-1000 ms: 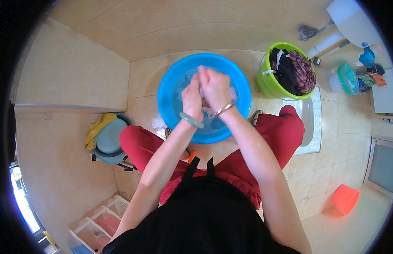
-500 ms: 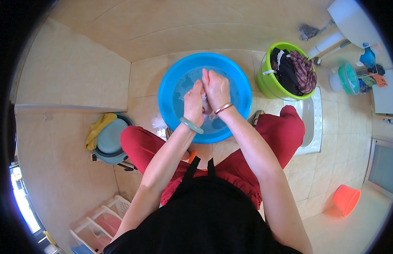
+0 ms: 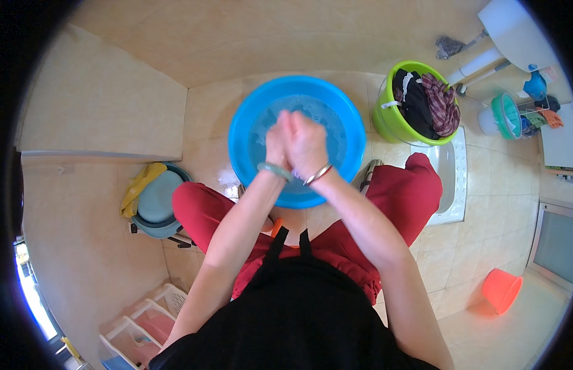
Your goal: The person hand washes a red and white plaid shirt in a blue basin filled with water. They scrub the fabric, rinse it, and wring it out before placing it into a green bucket. The person then washes a small light purple cloth in the same basin.
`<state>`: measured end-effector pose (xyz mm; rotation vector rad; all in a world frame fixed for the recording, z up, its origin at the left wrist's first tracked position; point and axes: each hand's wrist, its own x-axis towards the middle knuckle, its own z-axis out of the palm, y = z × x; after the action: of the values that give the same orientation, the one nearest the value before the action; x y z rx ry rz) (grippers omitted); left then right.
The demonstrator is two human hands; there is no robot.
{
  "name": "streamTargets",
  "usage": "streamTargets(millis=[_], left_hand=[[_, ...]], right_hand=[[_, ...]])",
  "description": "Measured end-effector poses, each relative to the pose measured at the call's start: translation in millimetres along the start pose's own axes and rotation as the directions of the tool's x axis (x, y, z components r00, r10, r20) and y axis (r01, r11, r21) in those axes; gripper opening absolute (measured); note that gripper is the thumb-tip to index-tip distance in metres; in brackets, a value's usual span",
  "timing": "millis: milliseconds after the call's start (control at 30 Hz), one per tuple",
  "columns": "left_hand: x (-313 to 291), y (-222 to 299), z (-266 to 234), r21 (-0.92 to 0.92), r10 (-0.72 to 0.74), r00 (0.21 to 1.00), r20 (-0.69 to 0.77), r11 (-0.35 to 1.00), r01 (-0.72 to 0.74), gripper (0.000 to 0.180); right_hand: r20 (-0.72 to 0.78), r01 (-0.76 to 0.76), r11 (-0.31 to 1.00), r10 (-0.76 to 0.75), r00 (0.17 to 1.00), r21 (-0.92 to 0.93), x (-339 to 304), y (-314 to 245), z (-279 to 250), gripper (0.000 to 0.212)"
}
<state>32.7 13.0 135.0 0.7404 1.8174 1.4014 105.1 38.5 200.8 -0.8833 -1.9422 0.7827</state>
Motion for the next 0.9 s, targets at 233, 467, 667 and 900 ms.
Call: streamTargets(millis=[233,467,667,900], left_hand=[[-38.3,72.5,1.9,-0.570,-0.392,0.912,0.124,0.724,0.389,0.025],[-25.2,50.5,-28.2,-0.782,-0.403,0.910,0.100,0.534,0.322,0.040],[-30.8,64.9,-26.5,-0.682,-0.200,0.947,0.251,0.658,0.320,0.035],[-30.8,67.0,-23.4,-0.580,-0.097,0.986,0.133,0.799,0.157,0.025]], right_hand=[[0.042,-0.394,0.917,0.392,0.919,0.063,25.4,56.8,-2.8,0.034],[0.665,-0.623,-0.243,0.363,0.652,0.743,41.2,61.0,-55.2,0.029],[0.568,-0.606,0.117,0.249,0.785,0.787,39.4,28.6,-71.6,0.038],[0.329,-0.451,0.550,0.310,0.892,0.703,29.7,30.9,-65.2,0.026]])
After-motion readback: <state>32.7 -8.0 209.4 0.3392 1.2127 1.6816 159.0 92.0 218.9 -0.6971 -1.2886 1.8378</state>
